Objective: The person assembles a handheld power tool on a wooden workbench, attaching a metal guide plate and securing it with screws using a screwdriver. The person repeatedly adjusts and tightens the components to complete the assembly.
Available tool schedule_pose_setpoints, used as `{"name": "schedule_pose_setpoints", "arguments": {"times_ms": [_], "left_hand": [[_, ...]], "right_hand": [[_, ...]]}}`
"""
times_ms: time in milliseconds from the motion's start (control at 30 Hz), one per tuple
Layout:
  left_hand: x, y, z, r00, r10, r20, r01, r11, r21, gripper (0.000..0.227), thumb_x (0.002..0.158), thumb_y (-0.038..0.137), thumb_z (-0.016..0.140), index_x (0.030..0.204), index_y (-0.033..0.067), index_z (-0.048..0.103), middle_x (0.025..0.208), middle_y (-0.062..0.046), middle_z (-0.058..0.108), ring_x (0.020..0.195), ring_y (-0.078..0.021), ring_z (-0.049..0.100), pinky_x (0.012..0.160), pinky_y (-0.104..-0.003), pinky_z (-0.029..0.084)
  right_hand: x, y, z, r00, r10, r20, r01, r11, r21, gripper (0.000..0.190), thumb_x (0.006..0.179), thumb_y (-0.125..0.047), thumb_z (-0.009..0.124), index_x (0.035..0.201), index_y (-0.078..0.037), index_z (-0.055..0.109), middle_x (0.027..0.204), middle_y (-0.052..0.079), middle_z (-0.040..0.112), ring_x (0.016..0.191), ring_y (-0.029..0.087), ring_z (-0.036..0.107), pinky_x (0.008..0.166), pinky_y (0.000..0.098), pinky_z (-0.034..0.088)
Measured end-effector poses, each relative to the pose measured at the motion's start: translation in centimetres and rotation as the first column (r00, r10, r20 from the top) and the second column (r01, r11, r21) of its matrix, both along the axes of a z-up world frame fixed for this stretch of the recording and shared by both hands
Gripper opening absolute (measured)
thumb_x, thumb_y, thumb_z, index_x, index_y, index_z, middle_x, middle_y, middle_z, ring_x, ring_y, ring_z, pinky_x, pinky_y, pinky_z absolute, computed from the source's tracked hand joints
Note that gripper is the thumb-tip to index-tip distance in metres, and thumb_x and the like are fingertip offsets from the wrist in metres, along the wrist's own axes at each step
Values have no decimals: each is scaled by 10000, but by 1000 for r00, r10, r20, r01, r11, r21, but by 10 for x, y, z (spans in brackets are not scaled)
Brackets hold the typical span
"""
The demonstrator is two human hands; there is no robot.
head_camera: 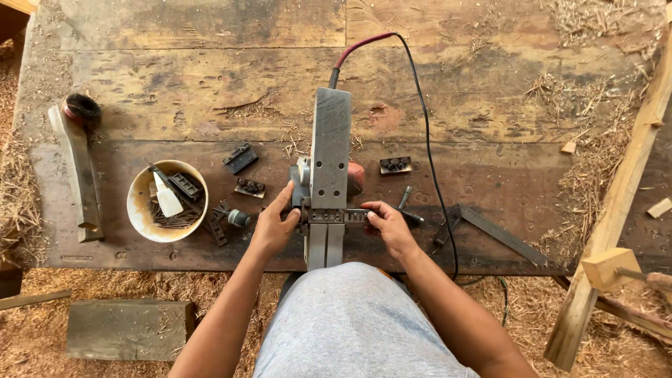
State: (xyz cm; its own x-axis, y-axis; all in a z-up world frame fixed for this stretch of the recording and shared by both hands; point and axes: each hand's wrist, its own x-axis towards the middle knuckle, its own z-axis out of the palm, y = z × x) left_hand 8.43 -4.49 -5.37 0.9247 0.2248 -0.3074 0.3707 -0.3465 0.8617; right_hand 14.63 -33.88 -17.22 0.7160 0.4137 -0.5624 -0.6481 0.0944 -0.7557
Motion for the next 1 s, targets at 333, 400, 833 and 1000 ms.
{"name": "schedule_pose_setpoints", "arguments": {"times_ms": [333,400,833,1000], "left_hand": [[3,-2,10,996,46,-80,-52,996,-72,705,901,48,679,1553,133,427,1381,-85,661,1149,-138,627,1008,-285,478],[3,-1,8,1000,21,4,-21,998,-62,696,909,36,692,1548,107,428,1406,-98,634,1183,-124,602,1018,-283,458],[-1,-1,-1,999,39,-3,-39,995,-91,681,905,49,687,1540,114,449,1455,-109,625,1219,-129,597,1022,-282,473],[0,-2,-5,998,53,24,-51,994,-95,676,903,59,690,1533,111,452,1477,-109,599,1266,-153,586,1037,-296,468]], "right_hand": [[5,9,13,998,54,27,-51,994,-95,257,1002,-105,605,1242,-43,672,973,1,668,821,83,614,750,280,548],[2,14,14,996,41,75,-31,992,-123,260,1002,-103,607,1241,-33,680,965,5,676,812,83,611,744,277,542],[15,21,52,938,236,254,-139,927,-348,279,949,-96,650,1210,1,636,969,78,743,804,121,692,699,289,578],[18,28,58,928,255,272,-154,927,-343,270,940,-126,688,1164,22,662,983,86,745,807,130,690,677,298,575]]}}
